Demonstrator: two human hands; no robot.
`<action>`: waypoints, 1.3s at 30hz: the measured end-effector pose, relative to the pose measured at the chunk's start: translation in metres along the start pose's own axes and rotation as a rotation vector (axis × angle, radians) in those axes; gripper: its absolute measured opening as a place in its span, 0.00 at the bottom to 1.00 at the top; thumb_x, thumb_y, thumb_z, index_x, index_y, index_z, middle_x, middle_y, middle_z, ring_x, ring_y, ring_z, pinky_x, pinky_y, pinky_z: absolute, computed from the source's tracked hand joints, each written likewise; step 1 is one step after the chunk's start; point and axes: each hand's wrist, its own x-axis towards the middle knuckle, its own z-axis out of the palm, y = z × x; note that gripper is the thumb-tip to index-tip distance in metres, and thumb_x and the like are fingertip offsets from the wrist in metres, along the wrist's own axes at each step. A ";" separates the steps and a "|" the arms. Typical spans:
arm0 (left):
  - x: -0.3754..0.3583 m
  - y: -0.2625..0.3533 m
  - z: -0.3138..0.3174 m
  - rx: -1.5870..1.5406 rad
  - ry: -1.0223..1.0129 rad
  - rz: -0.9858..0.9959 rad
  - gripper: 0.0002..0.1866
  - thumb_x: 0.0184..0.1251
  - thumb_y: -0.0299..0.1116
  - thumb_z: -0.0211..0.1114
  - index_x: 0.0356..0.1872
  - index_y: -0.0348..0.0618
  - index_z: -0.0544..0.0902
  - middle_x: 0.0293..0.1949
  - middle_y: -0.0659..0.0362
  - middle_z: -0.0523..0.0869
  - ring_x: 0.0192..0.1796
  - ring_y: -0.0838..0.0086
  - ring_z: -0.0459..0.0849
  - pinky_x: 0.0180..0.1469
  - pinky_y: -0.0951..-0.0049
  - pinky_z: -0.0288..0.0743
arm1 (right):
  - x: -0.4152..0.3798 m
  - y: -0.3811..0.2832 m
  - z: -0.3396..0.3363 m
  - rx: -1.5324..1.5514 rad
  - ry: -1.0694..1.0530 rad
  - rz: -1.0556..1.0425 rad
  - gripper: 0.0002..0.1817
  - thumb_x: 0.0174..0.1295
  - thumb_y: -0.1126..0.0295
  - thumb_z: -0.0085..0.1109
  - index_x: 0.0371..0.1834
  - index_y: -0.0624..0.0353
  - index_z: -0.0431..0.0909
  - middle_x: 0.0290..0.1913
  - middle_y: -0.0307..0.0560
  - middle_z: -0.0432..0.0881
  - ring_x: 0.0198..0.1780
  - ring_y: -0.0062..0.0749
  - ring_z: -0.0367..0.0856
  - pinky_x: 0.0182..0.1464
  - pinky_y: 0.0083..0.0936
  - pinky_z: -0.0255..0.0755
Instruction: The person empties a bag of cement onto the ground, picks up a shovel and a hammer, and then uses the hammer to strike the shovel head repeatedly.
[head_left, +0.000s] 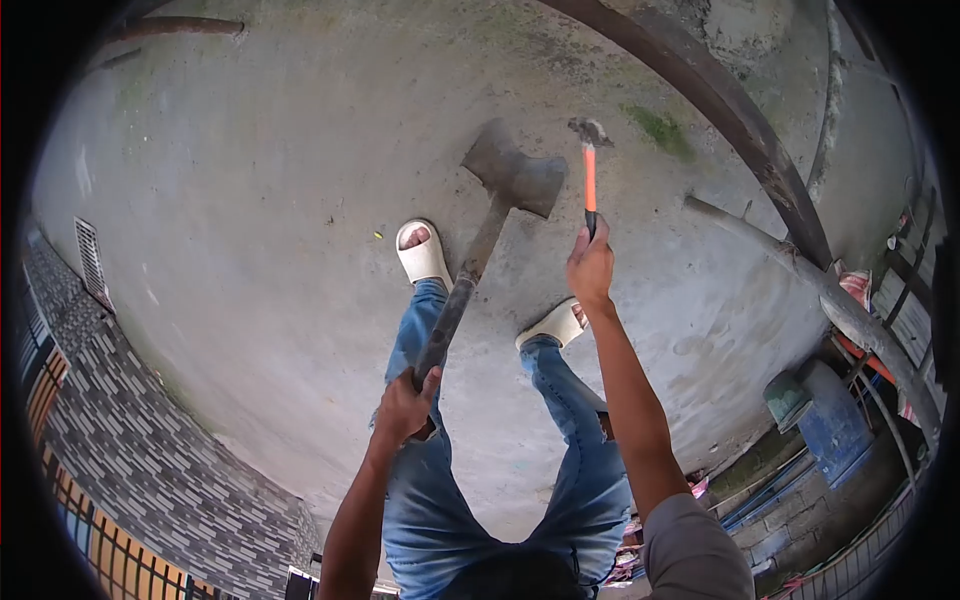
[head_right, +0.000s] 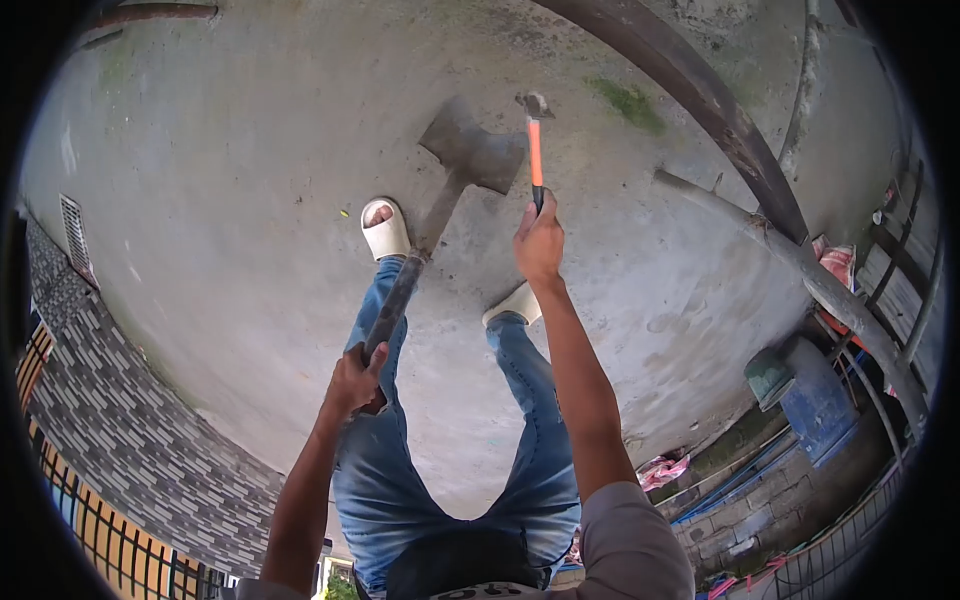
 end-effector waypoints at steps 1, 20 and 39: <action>0.000 0.000 -0.001 0.016 0.003 -0.018 0.33 0.58 0.60 0.49 0.34 0.30 0.75 0.28 0.38 0.78 0.36 0.44 0.77 0.39 0.56 0.71 | 0.001 -0.003 0.004 -0.004 0.105 -0.037 0.15 0.62 0.66 0.39 0.48 0.66 0.59 0.29 0.64 0.77 0.34 0.59 0.76 0.35 0.46 0.70; 0.001 0.009 -0.001 0.022 0.038 -0.040 0.32 0.56 0.59 0.52 0.30 0.30 0.77 0.26 0.38 0.79 0.35 0.44 0.78 0.36 0.57 0.72 | 0.042 0.035 0.023 -0.182 -0.124 0.121 0.14 0.62 0.62 0.40 0.42 0.62 0.60 0.24 0.64 0.76 0.29 0.60 0.75 0.32 0.51 0.68; 0.004 0.006 0.001 -0.061 -0.058 -0.095 0.32 0.53 0.60 0.55 0.32 0.32 0.77 0.23 0.41 0.79 0.33 0.47 0.79 0.35 0.59 0.72 | 0.083 0.061 0.032 -0.411 -0.232 0.149 0.14 0.61 0.61 0.43 0.40 0.62 0.62 0.29 0.65 0.77 0.35 0.58 0.76 0.37 0.48 0.70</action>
